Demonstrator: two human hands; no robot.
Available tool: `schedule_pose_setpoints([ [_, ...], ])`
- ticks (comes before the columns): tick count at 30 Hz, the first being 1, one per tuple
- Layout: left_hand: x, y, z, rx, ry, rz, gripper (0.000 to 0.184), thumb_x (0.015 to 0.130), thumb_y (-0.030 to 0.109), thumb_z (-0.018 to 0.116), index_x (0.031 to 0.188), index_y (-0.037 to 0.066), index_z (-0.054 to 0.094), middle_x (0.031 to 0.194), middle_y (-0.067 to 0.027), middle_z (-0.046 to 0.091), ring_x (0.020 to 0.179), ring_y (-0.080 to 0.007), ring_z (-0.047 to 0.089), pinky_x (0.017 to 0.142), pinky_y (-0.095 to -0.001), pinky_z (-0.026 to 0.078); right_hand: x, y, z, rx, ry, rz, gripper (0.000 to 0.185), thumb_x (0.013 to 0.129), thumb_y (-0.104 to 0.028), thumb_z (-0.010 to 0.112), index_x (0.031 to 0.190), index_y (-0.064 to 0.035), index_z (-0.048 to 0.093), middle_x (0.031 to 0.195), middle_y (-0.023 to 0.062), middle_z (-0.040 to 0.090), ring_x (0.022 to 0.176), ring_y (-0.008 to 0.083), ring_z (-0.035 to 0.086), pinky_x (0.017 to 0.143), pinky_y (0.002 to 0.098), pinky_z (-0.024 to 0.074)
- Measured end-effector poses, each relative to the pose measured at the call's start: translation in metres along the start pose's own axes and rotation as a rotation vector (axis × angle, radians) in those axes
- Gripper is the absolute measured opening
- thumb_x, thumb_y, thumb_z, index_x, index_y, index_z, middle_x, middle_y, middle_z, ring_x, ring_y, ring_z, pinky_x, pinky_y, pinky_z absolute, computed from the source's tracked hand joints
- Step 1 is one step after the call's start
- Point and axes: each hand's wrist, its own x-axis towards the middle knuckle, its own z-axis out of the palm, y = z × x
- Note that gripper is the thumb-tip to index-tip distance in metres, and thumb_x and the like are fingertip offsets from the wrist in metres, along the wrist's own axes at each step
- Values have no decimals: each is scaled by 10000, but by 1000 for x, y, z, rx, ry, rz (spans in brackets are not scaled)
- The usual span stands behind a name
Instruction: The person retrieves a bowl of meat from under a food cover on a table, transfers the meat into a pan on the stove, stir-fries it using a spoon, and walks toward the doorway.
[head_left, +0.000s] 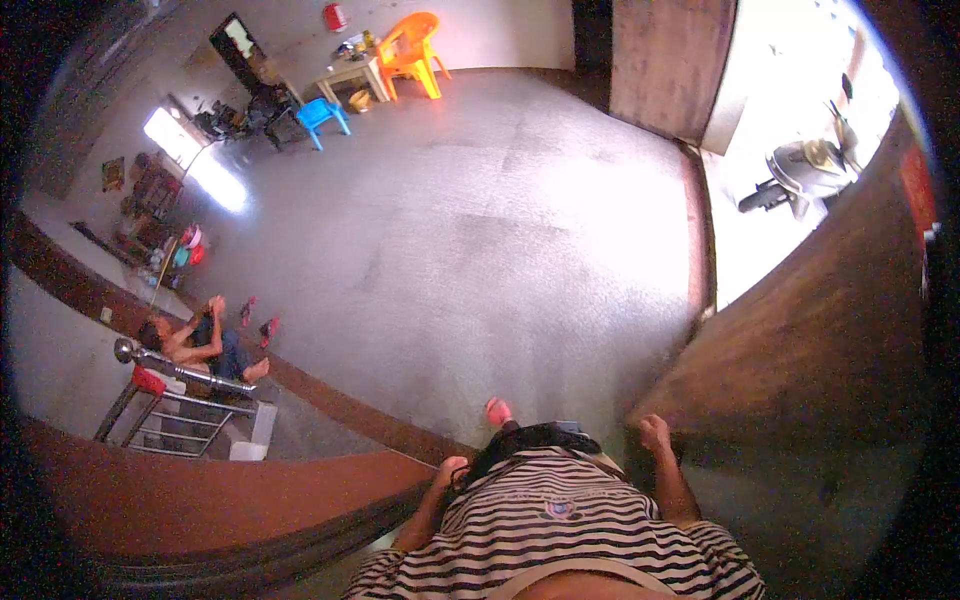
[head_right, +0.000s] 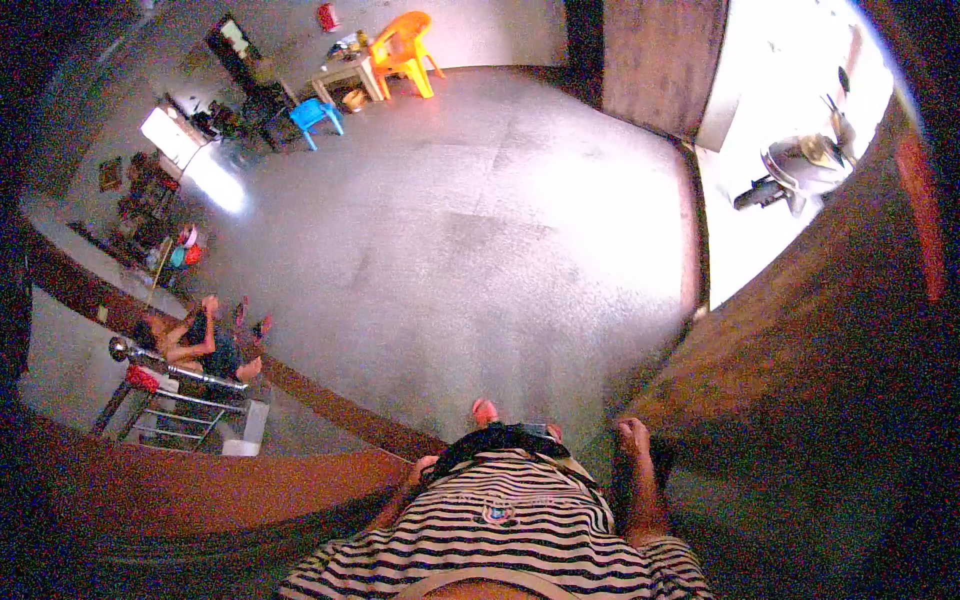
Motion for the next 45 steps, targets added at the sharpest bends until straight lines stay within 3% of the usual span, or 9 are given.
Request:
schedule_pose_setpoints([
  [5, 8, 80, -15, 222, 2, 178, 347, 914, 299, 510, 677, 48, 550, 532, -44, 450, 512, -146, 503, 488, -294, 374, 24, 38, -3, 273, -129, 254, 300, 901, -262, 579, 997, 18, 625, 728, 50, 609, 571, 163, 537, 510, 325, 437],
  [6, 11, 92, -18, 248, -6, 204, 349, 910, 304, 516, 680, 42, 548, 548, -53, 469, 511, -157, 503, 484, -305, 377, -3, 20, 12, -454, -27, -93, 369, 912, -341, 534, 966, 10, 637, 824, 93, 642, 680, 217, 592, 619, 364, 481],
  [8, 15, 118, -22, 299, -19, 258, 357, 904, 314, 527, 687, 31, 546, 580, -70, 505, 510, -180, 504, 477, -326, 384, 24, 138, 27, 306, -103, 308, 360, 912, -367, 528, 920, -24, 639, 891, 107, 625, 807, 207, 589, 761, 368, 478],
  [9, 21, 125, -26, -92, -47, -138, 352, 902, 310, 530, 687, 32, 541, 596, -81, 518, 508, -183, 498, 474, -335, 385, 2, 141, 37, -220, -105, -78, 328, 908, -342, 531, 911, -30, 634, 845, 87, 622, 770, 176, 578, 731, 348, 471],
  [10, 25, 129, -31, -26, -68, -106, 334, 903, 296, 526, 712, 25, 564, 607, -92, 530, 508, -190, 507, 481, -333, 401, -11, 117, 34, 192, -65, 507, 292, 910, -301, 515, 850, -44, 641, 749, 77, 614, 682, 158, 561, 667, 341, 463],
  [15, 79, 117, -63, -125, -182, -252, 327, 895, 282, 516, 836, -2, 666, 681, -81, 615, 601, -188, 584, 610, -336, 479, -31, 127, 71, 87, 63, 693, 283, 865, -275, 575, 765, -17, 635, 678, 109, 591, 600, 201, 540, 569, 366, 450],
  [24, 140, 131, -69, 27, -279, -253, 201, 913, 272, 540, 823, 94, 517, 654, -26, 483, 533, -158, 516, 424, -308, 411, -93, 7, 72, -209, 8, 402, 360, 774, -378, 690, 796, -23, 636, 710, 99, 600, 628, 217, 554, 564, 392, 456],
  [32, 189, 102, -55, 715, -199, -116, 445, 896, 388, 505, 1000, -17, 656, 963, -163, 666, 945, -277, 628, 802, -375, 468, -77, 188, 116, -236, -19, 427, 374, 738, -425, 730, 615, -93, 610, 533, 65, 549, 478, 193, 513, 499, 379, 437],
  [45, 182, 145, -89, 391, -232, -216, 273, 891, 259, 521, 976, 21, 623, 834, -123, 630, 735, -233, 587, 620, -358, 453, -79, -43, 69, -324, 160, 500, 311, 757, -361, 717, 705, -76, 601, 618, 59, 551, 531, 199, 500, 513, 362, 432],
])
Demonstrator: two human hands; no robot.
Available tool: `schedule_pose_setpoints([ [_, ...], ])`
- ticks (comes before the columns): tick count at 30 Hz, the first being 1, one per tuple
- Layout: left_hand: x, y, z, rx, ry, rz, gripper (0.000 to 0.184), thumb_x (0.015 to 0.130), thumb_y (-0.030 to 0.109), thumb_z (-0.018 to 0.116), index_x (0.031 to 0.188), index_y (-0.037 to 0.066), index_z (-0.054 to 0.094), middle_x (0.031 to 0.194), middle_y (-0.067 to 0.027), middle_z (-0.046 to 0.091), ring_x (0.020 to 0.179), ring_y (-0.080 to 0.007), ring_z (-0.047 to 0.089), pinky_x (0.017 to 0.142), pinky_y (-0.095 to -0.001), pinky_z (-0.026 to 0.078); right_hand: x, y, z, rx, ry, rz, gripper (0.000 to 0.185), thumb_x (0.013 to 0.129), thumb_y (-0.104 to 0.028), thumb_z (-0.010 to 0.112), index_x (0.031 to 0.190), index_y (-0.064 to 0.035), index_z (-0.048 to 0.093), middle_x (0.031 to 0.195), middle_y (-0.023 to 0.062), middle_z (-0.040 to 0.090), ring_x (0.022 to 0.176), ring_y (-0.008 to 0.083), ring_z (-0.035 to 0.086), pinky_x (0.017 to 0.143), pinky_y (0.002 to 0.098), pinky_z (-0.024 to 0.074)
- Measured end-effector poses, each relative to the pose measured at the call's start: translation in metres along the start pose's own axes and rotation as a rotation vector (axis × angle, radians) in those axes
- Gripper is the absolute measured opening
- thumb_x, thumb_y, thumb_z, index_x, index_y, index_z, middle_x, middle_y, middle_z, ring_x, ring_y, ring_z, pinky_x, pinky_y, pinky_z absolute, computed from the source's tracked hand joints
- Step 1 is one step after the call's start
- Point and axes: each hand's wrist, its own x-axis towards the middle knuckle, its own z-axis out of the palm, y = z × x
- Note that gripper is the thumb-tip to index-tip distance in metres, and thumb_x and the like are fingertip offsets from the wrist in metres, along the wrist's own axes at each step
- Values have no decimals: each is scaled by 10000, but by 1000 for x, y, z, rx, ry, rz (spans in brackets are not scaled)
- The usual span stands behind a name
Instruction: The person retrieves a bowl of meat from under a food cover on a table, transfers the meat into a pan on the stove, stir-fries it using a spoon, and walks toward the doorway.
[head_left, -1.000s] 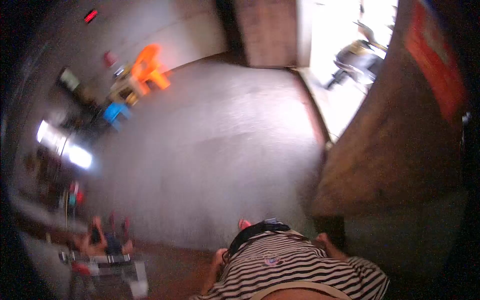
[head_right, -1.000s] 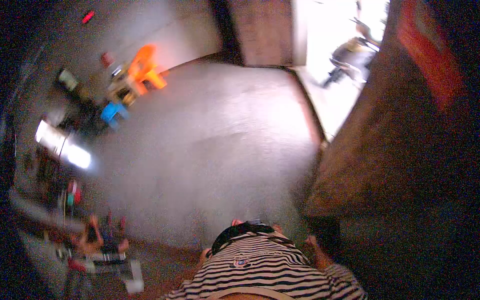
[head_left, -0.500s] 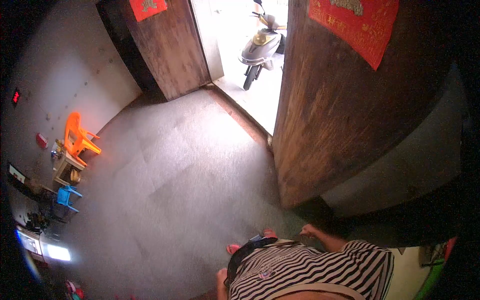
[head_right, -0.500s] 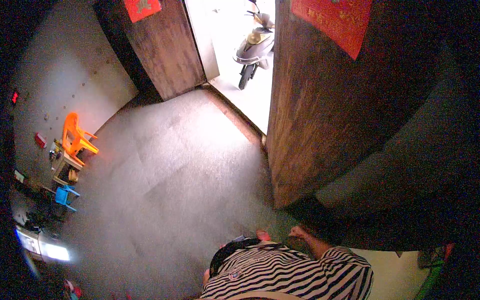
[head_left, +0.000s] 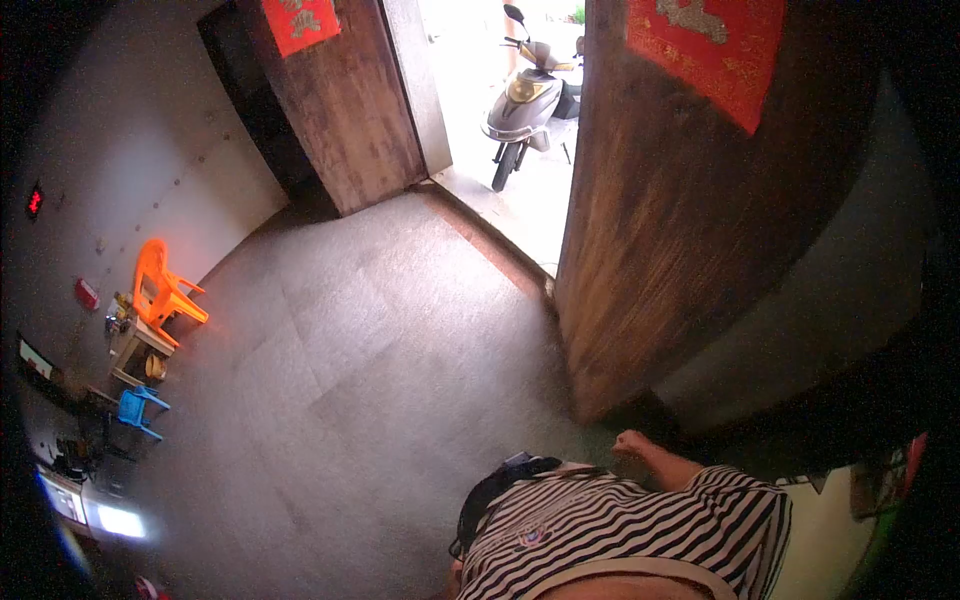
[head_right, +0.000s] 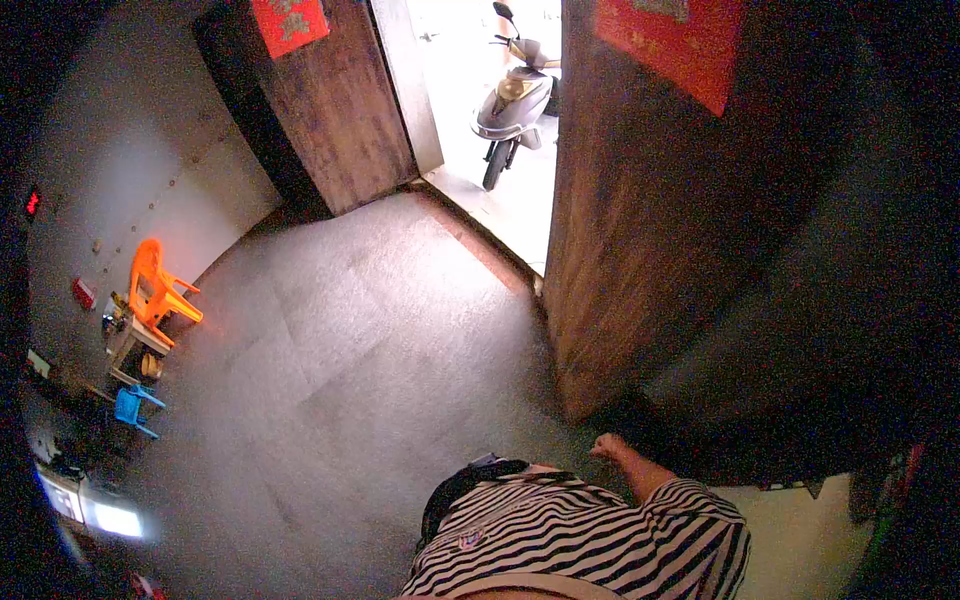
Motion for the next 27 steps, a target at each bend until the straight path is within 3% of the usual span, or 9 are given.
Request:
schedule_pose_setpoints([
  [6, -13, 57, -52, -4, 8, 30, 200, 886, 212, 526, 954, 41, 603, 789, -108, 610, 630, -212, 567, 518, -344, 442, -31, -73, -13, 19, -73, 134, 342, 786, -386, 687, 849, -52, 653, 688, 88, 613, 601, 202, 566, 558, 386, 482],
  [8, -12, 80, -63, -33, 27, -13, 175, 884, 196, 528, 946, 48, 597, 774, -104, 604, 594, -204, 560, 485, -339, 438, -5, -38, 26, 281, -46, -64, 425, 741, -504, 695, 726, -82, 646, 646, 92, 600, 596, 267, 565, 573, 424, 458],
  [14, 26, 117, -76, -155, 162, -279, 258, 918, 241, 476, 1089, 49, 491, 748, -100, 569, 551, -219, 582, 399, -357, 463, -12, -55, 26, -108, -189, 59, 415, 777, -454, 671, 879, -52, 656, 777, 107, 632, 680, 227, 585, 617, 399, 476],
  [17, 61, 83, -83, -329, 204, -326, 192, 883, 150, 487, 717, 56, 477, 609, -54, 447, 469, -174, 447, 386, -362, 389, -7, -52, 37, 3, -204, 68, 425, 781, -468, 660, 875, -54, 650, 794, 114, 633, 687, 236, 574, 627, 405, 470],
  [18, 77, 65, -86, -448, 129, -240, 183, 872, 136, 501, 707, 56, 489, 614, -51, 450, 468, -173, 439, 406, -358, 392, -8, -63, 29, -114, -216, 44, 405, 775, -450, 674, 853, -53, 650, 815, 115, 635, 703, 238, 576, 611, 406, 469],
  [21, 72, 106, -88, -193, 30, -163, 179, 861, 160, 516, 721, 49, 506, 618, -55, 466, 481, -171, 449, 420, -357, 396, 17, -62, 31, 196, -201, 251, 384, 771, -431, 686, 827, -53, 652, 773, 111, 635, 678, 246, 578, 597, 411, 469],
  [22, 56, 137, -84, -121, 13, -155, 179, 857, 167, 520, 726, 46, 512, 619, -56, 471, 486, -170, 452, 425, -357, 397, 5, -79, -9, 37, -154, 194, 350, 770, -401, 694, 811, -55, 657, 691, 85, 622, 620, 240, 571, 566, 400, 469],
  [25, 60, 185, -84, 16, -30, -100, 186, 846, 191, 535, 739, 39, 529, 623, -59, 486, 499, -168, 461, 439, -357, 401, 19, -130, -45, 90, -235, 268, 322, 768, -375, 687, 827, -59, 669, 660, 74, 626, 596, 236, 578, 575, 383, 479],
  [27, 59, 233, -80, 67, -46, -89, 195, 839, 207, 545, 748, 34, 540, 626, -62, 497, 508, -166, 468, 449, -357, 404, 37, -166, -76, 29, -265, 206, 337, 760, -379, 671, 863, -58, 678, 721, 87, 660, 644, 232, 614, 605, 380, 494],
])
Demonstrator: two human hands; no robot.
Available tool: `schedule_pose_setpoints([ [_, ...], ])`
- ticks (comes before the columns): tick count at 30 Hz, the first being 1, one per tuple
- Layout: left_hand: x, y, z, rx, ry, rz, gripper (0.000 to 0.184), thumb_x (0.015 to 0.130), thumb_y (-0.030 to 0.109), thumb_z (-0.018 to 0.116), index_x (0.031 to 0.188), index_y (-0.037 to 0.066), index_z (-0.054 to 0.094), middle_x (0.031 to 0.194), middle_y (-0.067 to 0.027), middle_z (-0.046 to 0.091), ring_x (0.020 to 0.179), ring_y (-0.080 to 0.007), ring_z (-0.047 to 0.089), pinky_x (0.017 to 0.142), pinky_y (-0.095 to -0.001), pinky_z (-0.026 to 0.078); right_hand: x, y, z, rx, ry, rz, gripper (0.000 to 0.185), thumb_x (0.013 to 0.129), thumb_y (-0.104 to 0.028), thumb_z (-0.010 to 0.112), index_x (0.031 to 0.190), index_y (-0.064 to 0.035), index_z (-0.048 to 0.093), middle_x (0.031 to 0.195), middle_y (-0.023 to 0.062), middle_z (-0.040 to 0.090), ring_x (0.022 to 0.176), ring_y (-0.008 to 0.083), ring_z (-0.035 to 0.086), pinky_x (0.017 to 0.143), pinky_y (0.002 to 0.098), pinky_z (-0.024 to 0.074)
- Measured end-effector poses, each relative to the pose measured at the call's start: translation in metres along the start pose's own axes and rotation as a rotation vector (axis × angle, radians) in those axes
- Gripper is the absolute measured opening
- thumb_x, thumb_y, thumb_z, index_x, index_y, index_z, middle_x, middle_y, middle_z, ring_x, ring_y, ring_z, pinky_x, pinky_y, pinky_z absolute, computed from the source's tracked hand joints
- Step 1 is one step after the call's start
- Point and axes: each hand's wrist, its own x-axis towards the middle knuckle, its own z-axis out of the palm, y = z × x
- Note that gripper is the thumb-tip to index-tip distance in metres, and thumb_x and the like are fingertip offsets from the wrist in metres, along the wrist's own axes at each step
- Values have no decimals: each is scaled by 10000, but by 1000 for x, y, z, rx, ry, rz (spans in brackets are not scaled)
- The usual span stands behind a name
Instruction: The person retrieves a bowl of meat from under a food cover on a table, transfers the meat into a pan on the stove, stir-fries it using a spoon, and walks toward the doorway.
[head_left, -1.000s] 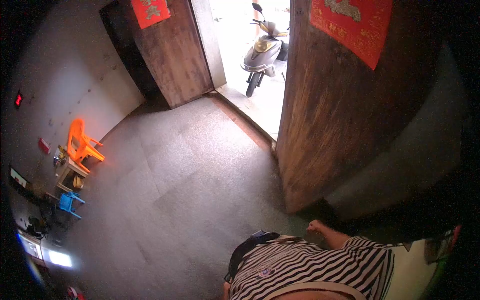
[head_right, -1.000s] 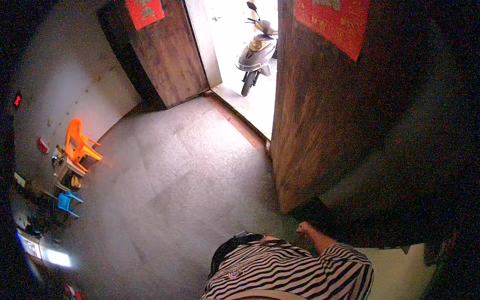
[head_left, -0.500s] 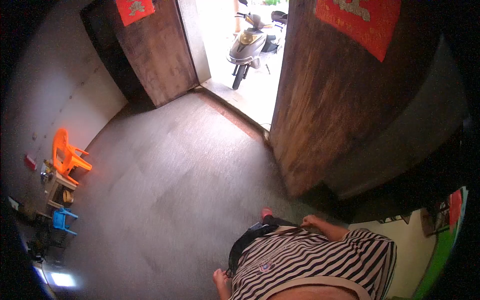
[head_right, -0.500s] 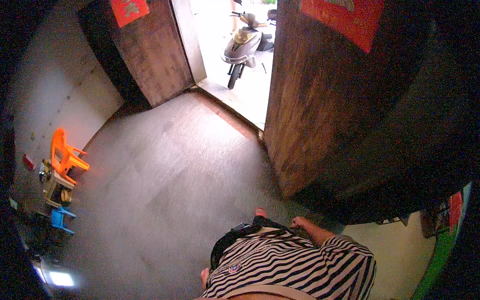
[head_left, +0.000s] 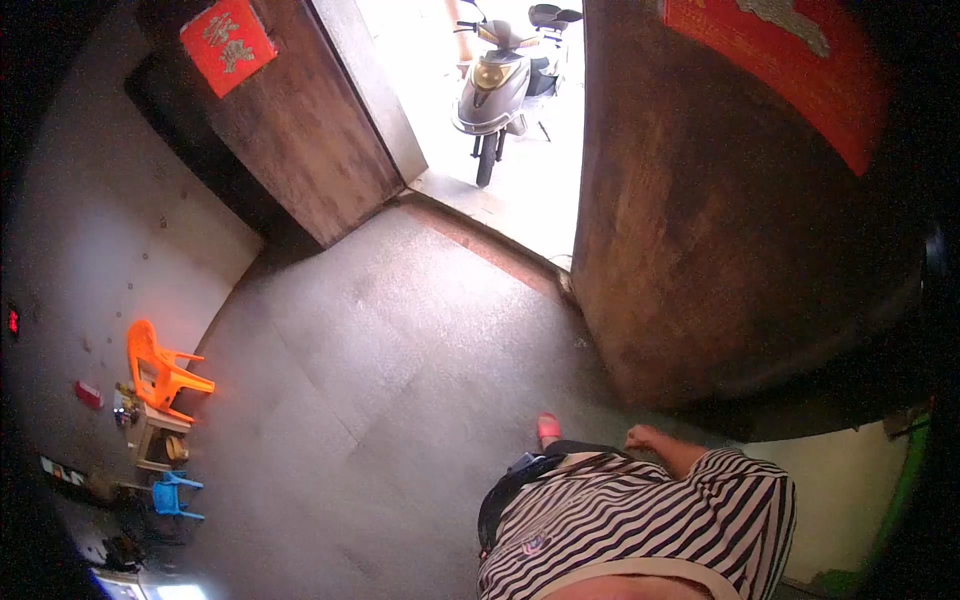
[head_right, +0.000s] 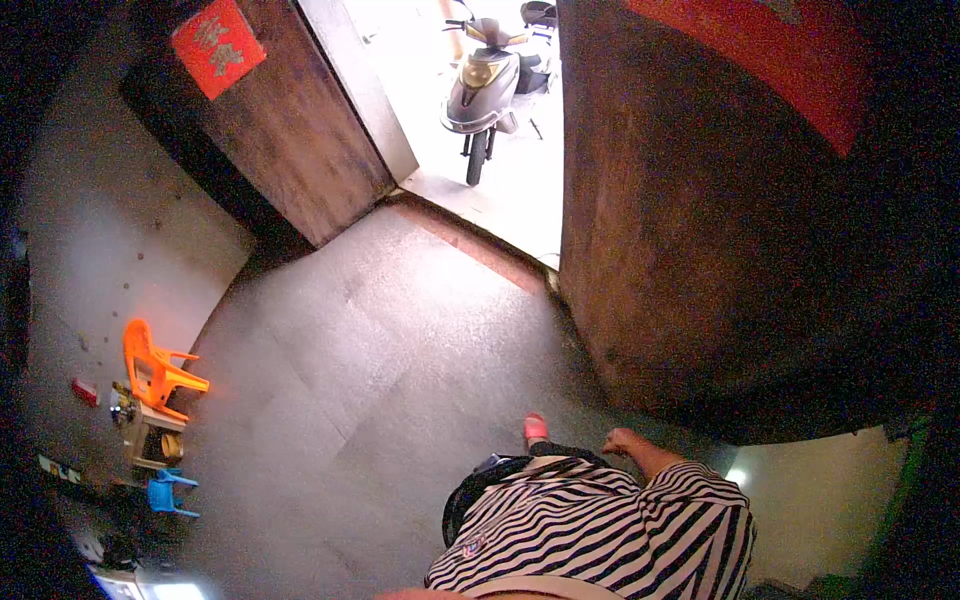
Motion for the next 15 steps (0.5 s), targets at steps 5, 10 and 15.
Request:
schedule_pose_setpoints([
  [5, -17, 138, 1, 63, -4, -25, 230, 820, 246, 569, 771, 21, 569, 633, -68, 523, 530, -162, 483, 473, -356, 410, -20, -77, -144, -27, 229, -266, 329, 739, -377, 637, 875, -80, 673, 835, 140, 667, 776, 287, 642, 683, 422, 493],
  [10, 8, 203, 1, 126, -25, 25, 276, 801, 285, 593, 794, 9, 597, 640, -74, 549, 552, -158, 499, 497, -356, 417, -56, -136, -248, 56, 327, -265, 300, 744, -363, 640, 859, -86, 655, 875, 140, 662, 821, 291, 639, 709, 430, 484],
  [15, 53, 243, 7, 224, -52, 86, 330, 783, 324, 617, 816, -3, 625, 646, -80, 575, 573, -154, 515, 521, -355, 423, -73, -155, -314, 134, 595, -373, 309, 812, -364, 646, 901, -73, 589, 865, 133, 631, 853, 323, 623, 708, 425, 479],
])
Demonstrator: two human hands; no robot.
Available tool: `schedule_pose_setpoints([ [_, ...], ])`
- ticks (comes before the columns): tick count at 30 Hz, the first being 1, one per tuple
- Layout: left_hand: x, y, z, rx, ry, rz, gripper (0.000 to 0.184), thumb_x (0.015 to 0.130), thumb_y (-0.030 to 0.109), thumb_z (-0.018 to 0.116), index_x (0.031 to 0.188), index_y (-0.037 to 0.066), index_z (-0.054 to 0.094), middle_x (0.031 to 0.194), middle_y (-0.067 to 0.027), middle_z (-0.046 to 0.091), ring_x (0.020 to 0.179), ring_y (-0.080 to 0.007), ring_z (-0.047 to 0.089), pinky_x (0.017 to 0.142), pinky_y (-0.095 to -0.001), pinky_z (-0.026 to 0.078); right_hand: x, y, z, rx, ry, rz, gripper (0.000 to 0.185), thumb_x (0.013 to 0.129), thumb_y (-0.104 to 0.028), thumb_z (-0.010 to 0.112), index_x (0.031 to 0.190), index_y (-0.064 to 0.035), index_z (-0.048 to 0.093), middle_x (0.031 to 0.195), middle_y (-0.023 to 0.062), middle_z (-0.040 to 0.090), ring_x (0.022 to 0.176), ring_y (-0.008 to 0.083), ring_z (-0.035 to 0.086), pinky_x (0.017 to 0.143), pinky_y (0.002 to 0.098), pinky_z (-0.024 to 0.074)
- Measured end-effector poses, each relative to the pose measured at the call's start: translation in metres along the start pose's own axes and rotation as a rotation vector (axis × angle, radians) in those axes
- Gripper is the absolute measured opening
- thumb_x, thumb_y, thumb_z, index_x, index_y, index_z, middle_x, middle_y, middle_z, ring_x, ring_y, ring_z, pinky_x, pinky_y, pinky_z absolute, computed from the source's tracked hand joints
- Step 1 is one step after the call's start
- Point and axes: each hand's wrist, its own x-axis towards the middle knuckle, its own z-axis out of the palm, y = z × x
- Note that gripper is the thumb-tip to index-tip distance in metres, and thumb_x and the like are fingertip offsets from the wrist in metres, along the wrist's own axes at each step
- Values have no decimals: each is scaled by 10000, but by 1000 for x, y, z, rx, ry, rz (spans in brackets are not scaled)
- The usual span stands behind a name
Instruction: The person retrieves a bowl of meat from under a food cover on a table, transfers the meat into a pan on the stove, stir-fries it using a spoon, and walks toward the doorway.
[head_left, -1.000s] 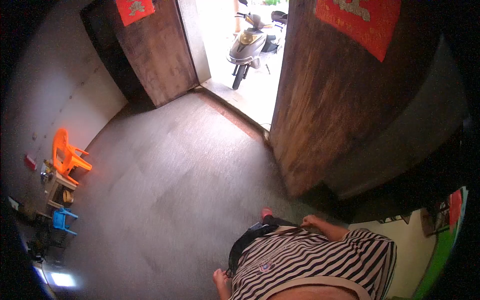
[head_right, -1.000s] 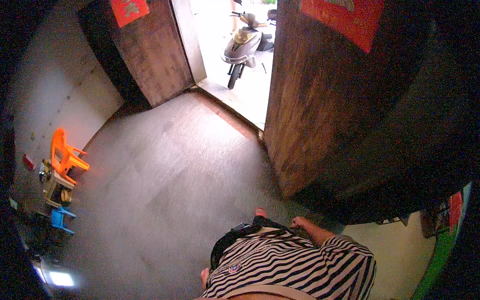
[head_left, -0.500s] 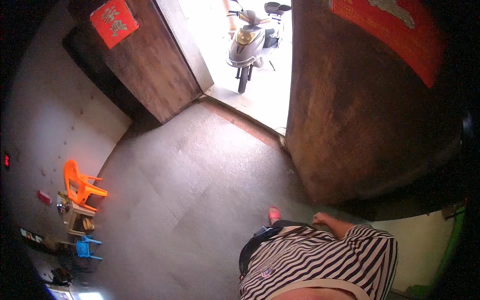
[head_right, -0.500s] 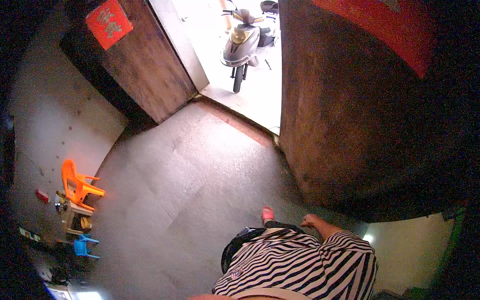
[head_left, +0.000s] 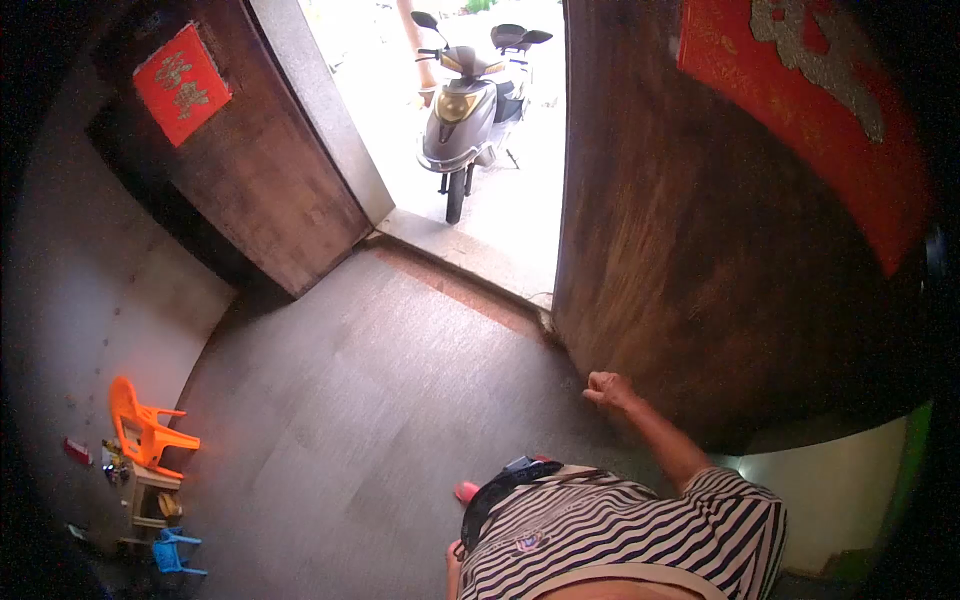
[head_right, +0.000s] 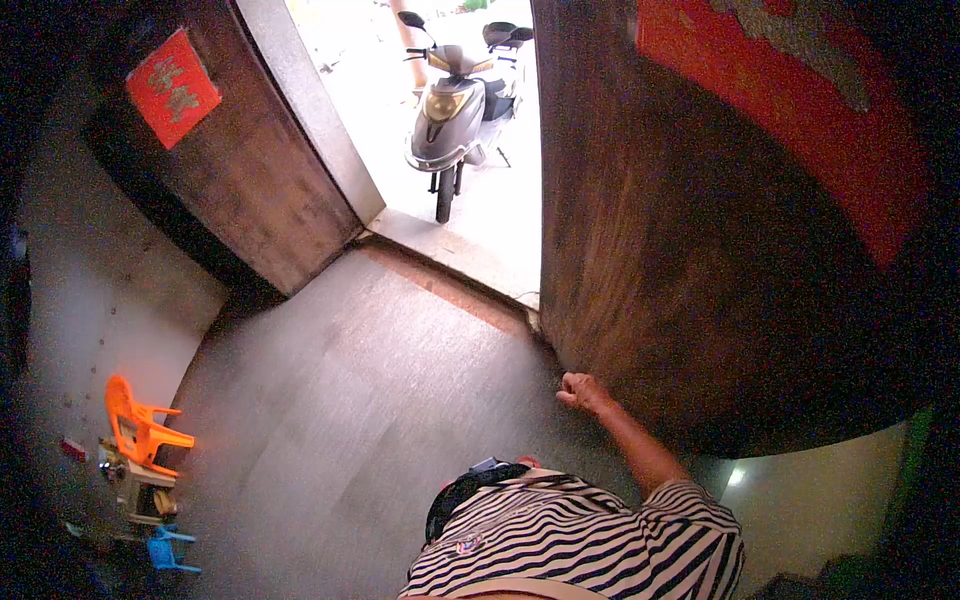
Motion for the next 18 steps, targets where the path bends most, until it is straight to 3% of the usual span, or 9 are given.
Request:
schedule_pose_setpoints([
  [3, 39, 20, 4, 54, -8, 62, 364, 772, 348, 632, 830, -11, 642, 651, -84, 591, 587, -152, 524, 535, -355, 427, 6, -10, -49, -13, 306, -134, 289, 834, -347, 624, 954, -86, 591, 928, 147, 603, 839, 321, 608, 731, 420, 479],
  [5, 64, 38, -4, 96, -22, 106, 387, 764, 364, 641, 839, -16, 654, 653, -86, 601, 595, -151, 531, 545, -355, 429, -7, -61, -109, -172, 381, -75, 296, 899, -327, 554, 1066, -82, 561, 1045, 127, 582, 872, 271, 611, 775, 404, 489],
  [6, 76, 45, -10, 120, -29, 132, 399, 761, 371, 646, 844, -18, 659, 655, -87, 606, 600, -150, 534, 549, -355, 431, 10, -42, -115, 131, 504, -123, 249, 873, -261, 583, 1035, -72, 594, 1009, 134, 604, 890, 291, 604, 818, 428, 468],
  [8, 102, 64, -16, 168, -50, 177, 423, 753, 387, 656, 853, -23, 671, 657, -90, 617, 609, -148, 540, 559, -355, 433, 26, -41, -152, -131, 815, -221, 211, 845, -182, 613, 1018, -61, 620, 997, 136, 622, 940, 311, 587, 891, 473, 422],
  [9, 117, 75, -22, 180, -78, 217, 439, 755, 391, 654, 847, -39, 662, 656, -85, 614, 602, -149, 536, 550, -357, 430, 16, -75, -188, -711, 968, -251, 218, 844, -170, 614, 1032, -61, 613, 1020, 132, 617, 973, 312, 577, 921, 493, 397],
  [10, 112, 107, -23, 107, -99, 126, 448, 756, 389, 645, 822, -54, 652, 655, -110, 614, 596, -149, 538, 553, -356, 431, 12, -102, -220, -723, 985, -239, 218, 844, -170, 614, 1032, -61, 613, 1020, 132, 617, 973, 312, 577, 921, 493, 397],
  [13, 163, 132, -53, 244, -134, 317, 345, 747, 304, 672, 859, -22, 660, 645, -86, 626, 614, -199, 587, 584, -359, 466, -7, -180, -301, -859, 1120, -391, 272, 868, -115, 594, 1137, -84, 565, 1143, 107, 577, 1081, 276, 544, 1007, 477, 332],
  [15, 191, 147, -78, 428, -179, 509, 312, 756, 290, 664, 842, -10, 658, 654, -75, 629, 605, -208, 605, 566, -367, 480, -24, -220, -336, -991, 1190, -253, 302, 884, -93, 577, 1184, -78, 547, 1184, 114, 566, 1145, 267, 521, 1003, 459, 356],
  [18, 230, 174, -112, 547, -388, 386, 239, 832, 269, 593, 881, 38, 625, 722, -77, 643, 570, -217, 641, 478, -382, 510, -17, -212, -395, -1172, 1354, -209, 372, 906, -134, 566, 1272, -107, 501, 1296, 115, 508, 1202, 267, 491, 941, 424, 436],
])
